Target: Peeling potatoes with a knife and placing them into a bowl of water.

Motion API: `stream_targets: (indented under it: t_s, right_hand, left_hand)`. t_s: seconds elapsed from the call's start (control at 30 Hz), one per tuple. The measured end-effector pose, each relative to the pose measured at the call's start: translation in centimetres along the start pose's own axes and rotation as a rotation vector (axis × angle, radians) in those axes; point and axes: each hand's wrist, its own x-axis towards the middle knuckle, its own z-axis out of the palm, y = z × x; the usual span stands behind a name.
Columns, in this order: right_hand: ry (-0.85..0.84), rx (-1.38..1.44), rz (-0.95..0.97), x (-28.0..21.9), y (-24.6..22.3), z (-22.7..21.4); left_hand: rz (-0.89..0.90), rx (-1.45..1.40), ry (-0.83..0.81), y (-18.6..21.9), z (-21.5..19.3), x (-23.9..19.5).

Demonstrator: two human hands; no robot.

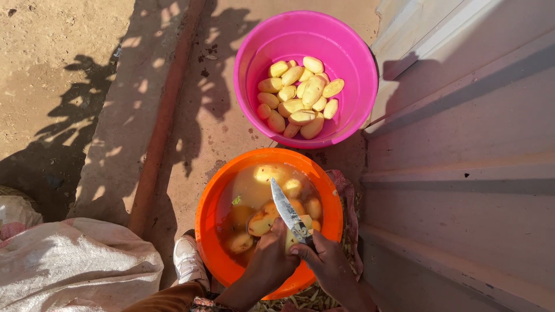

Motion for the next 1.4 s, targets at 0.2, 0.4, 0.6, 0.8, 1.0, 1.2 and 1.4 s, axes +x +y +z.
stream_targets:
  t_s: [0.2, 0.4, 0.6, 0.8, 1.0, 1.2, 1.4]
  right_hand:
    - [0.05, -0.011, -0.011, 0.3, 2.5, 1.4]
    - [0.091, -0.129, -0.068, -0.1, 1.2, 1.0]
    - [0.014, 0.37, -0.038, 0.5, 1.5, 0.5]
    - [0.023, 0.122, -0.024, 0.2, 2.0, 0.5]
    - [0.029, 0.419, -0.107, 1.4, 3.7, -1.0]
    - [0.016, 0.469, -0.108, 1.7, 3.4, -1.7]
    - [0.006, 0.499, -0.181, 1.6, 4.1, -1.7]
  left_hand:
    - [0.075, 0.282, 0.086, -1.9, 0.9, 0.7]
    - [-0.02, 0.266, 0.029, -0.2, -0.1, 0.1]
    - [-0.22, 0.094, 0.049, 2.0, -1.0, -0.3]
    - [-0.081, 0.261, 0.048, 1.2, -0.5, -0.7]
    - [-0.041, -0.951, -0.096, 1.4, -1.7, -0.1]
    - [-0.123, -1.188, -0.056, 0.9, -1.2, 0.3]
    - [-0.214, -1.005, -0.121, 1.7, -2.1, 0.2]
